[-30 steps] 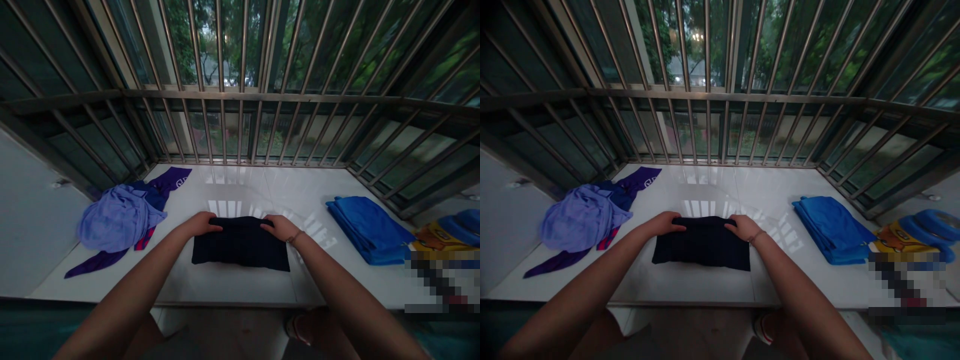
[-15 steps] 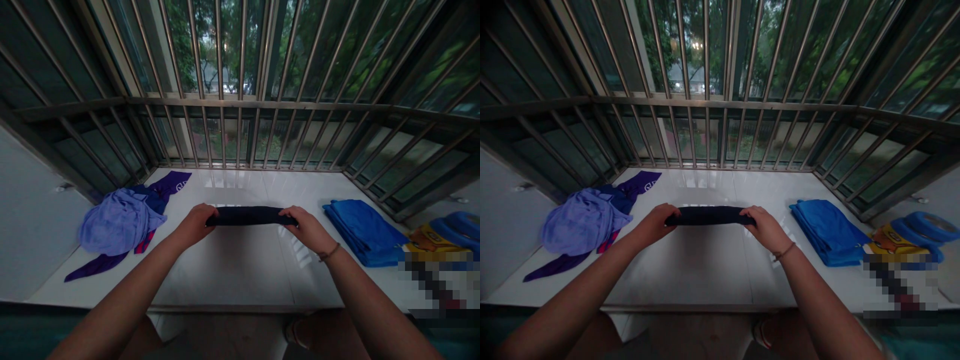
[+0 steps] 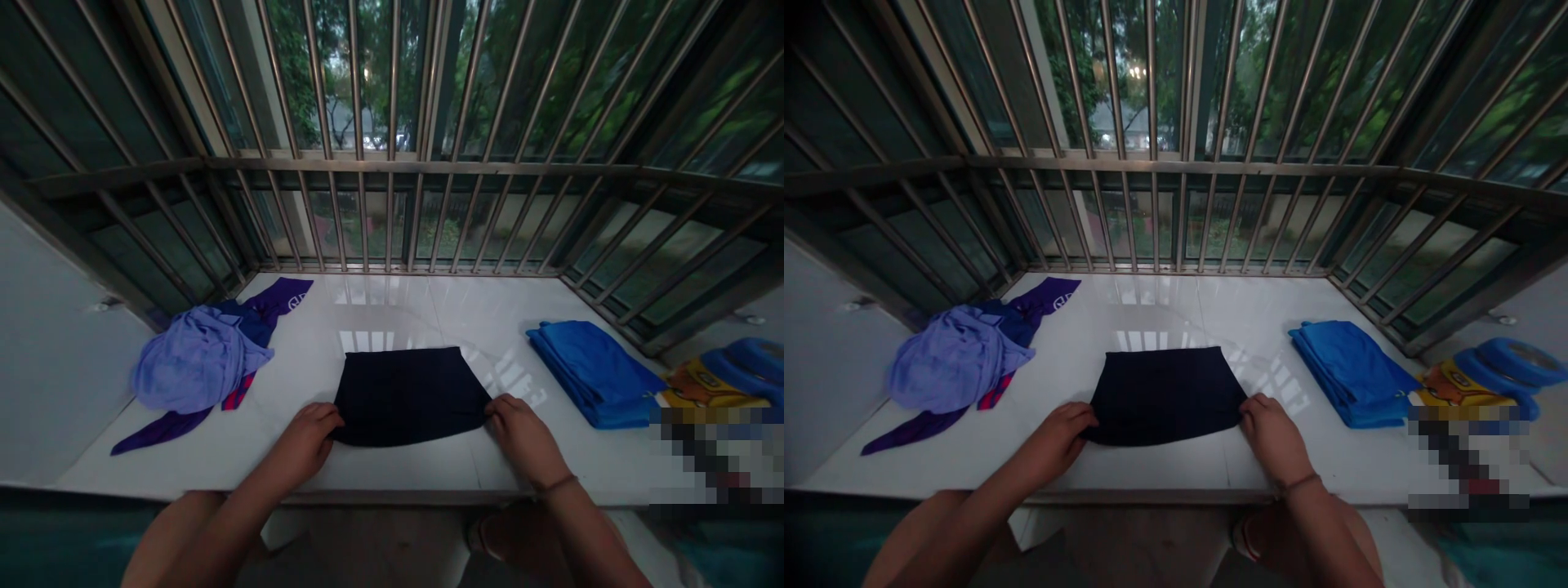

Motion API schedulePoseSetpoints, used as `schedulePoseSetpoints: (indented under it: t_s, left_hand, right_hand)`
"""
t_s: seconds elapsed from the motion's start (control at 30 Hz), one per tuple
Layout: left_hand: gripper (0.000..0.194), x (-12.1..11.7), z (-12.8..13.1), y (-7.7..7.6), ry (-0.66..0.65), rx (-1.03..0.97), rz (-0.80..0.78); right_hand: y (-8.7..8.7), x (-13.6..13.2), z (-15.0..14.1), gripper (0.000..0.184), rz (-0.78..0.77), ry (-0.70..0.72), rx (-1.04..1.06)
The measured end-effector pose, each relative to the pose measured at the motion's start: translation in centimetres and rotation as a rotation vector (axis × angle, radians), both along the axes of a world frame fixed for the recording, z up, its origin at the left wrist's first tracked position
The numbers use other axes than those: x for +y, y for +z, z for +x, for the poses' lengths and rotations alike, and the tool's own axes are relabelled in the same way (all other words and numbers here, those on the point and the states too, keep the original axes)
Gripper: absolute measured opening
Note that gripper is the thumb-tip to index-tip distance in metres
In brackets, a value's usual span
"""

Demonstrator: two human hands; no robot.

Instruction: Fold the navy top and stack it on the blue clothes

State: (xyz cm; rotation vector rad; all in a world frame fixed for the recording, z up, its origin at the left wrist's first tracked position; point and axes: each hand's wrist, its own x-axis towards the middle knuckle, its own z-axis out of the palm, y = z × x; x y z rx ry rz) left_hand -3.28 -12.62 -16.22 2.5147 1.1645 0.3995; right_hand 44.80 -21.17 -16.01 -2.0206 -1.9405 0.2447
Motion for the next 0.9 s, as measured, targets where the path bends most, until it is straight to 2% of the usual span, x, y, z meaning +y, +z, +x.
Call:
schedulePoseSetpoints:
  t_s: [0.07,0.13,0.2,0.27,0.33,0.43,0.53,0.63,0.77,0.9]
  left_hand:
    - [0.052,-0.4,0.2,1.0,0.001,0.002,-0.025]
    - [0.045,-1.0,0.5,1.7,-0.007,0.004,-0.037]
    - [0.039,-1.6,0.9,2.0,-0.022,-0.007,-0.042]
    - [0.029,-2.2,0.9,1.7,-0.038,-0.021,-0.042]
    - [0.019,-2.8,0.5,0.8,-0.052,-0.026,-0.045]
    - [0.021,-3.2,-0.8,-1.0,-0.019,-0.070,-0.042]
    - [0.025,-3.2,-1.8,-2.5,0.042,-0.150,0.005]
    - [0.021,-2.8,-1.8,-3.1,0.056,-0.167,0.030]
    - [0.024,-2.5,-1.0,-2.8,0.073,-0.152,0.019]
    - [0.024,-2.9,-0.6,-2.0,0.145,-0.253,-0.047]
  right_hand:
    - [0.3,0.9,-1.0,0.030,0.020,-0.115,-0.019]
    - [0.6,2.0,-2.3,0.032,0.054,-0.162,-0.011]
    - [0.8,2.6,-3.5,0.031,0.081,-0.080,0.029]
    - [0.9,2.6,-4.3,0.027,0.062,0.078,0.067]
    - [0.8,1.8,-4.3,0.025,-0.001,0.203,0.064]
    - [0.0,0.1,-2.9,0.036,-0.052,0.248,0.018]
    - [-0.8,-1.1,-0.4,0.028,-0.021,0.193,-0.034]
    - [-1.2,-1.4,1.6,0.024,0.045,0.119,-0.081]
    - [-1.1,-0.8,2.2,0.020,0.120,0.087,-0.009]
    - [-0.9,-0.1,1.3,0.022,0.105,-0.002,0.158]
